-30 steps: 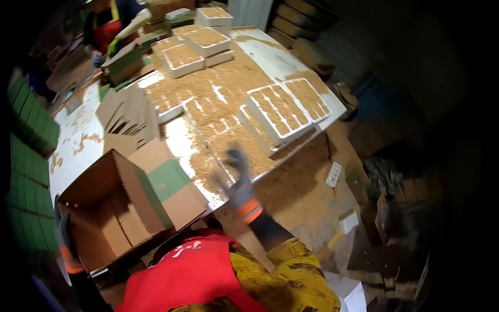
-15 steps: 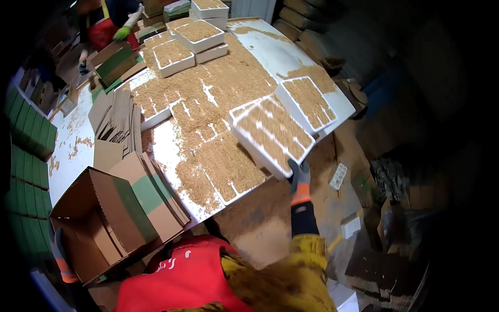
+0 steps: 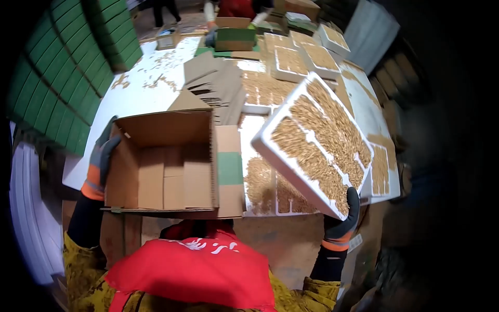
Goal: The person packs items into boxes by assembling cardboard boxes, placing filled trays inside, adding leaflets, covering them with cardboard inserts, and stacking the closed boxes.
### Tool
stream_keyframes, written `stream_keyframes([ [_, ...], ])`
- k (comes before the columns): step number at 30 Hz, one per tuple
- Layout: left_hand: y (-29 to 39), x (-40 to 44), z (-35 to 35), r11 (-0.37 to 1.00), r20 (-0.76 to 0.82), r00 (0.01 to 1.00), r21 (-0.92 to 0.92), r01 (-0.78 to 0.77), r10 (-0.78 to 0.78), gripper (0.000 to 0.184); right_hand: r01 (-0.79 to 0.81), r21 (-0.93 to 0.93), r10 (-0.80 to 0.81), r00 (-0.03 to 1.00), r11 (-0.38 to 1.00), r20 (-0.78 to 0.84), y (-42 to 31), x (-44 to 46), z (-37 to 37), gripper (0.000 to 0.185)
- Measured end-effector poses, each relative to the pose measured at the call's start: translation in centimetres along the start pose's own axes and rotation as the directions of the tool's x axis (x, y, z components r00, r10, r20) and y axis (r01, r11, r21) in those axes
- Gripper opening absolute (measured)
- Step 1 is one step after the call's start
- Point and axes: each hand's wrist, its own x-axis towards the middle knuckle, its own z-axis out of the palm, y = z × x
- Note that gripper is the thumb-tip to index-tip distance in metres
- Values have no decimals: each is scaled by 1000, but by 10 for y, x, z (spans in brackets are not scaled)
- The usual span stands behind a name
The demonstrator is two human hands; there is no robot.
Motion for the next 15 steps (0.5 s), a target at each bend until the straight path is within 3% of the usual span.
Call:
stream_keyframes([
  [1, -6, -3, -2, 990, 18, 996, 105, -93, 91, 44, 249, -336, -219, 968, 908, 126, 10, -3, 8, 38],
  [2, -15, -5, -2, 978, 18, 989, 150, -145, 144, 43, 490, -584, -378, 872, 647, 313, 19, -7, 14, 36],
  [3, -16, -7, -2, 961, 23, 981, 194, -195, 194, 42, 635, -673, -405, 768, 378, 497, 21, -13, 33, 35],
  [5, 0, -9, 2, 994, -46, 999, -109, -32, 27, 47, 777, -618, -341, 617, 119, 710, 27, -28, 78, 31],
  [6, 4, -9, 3, 964, -64, 996, -263, 45, -64, 50, 781, -610, -296, 619, 133, 728, 34, -39, 98, 28],
  [7, 17, -2, 6, 842, -45, 961, -493, 217, -274, 51, 775, -608, -232, 632, 171, 740, 22, -43, 117, 27],
  [8, 13, -8, 1, 853, -53, 984, -507, 121, -171, 52, 753, -619, -156, 654, 222, 740, 29, -52, 137, 28],
  [10, 19, -9, 1, 681, -16, 960, -708, 187, -281, 54, 601, -716, 67, 748, 355, 661, 32, -62, 169, 31],
  [11, 13, -13, -2, 746, -45, 970, -647, 155, -240, 55, 554, -747, 144, 760, 368, 634, 36, -66, 184, 33],
  [12, 7, -16, -3, 805, -62, 979, -581, 125, -196, 55, 621, -722, 154, 716, 304, 681, 39, -70, 194, 32],
  [13, 5, -18, -3, 720, -75, 973, -685, 110, -220, 50, 686, -687, 163, 669, 241, 725, 43, -72, 205, 31],
  [14, 4, -23, -6, 790, -120, 985, -612, 27, -127, 44, 745, -643, 171, 620, 180, 766, 47, -75, 216, 30],
  [15, 3, -27, -10, 845, -165, 986, -531, -61, -32, 40, 629, -703, 172, 692, 333, 701, 50, -78, 214, 30],
])
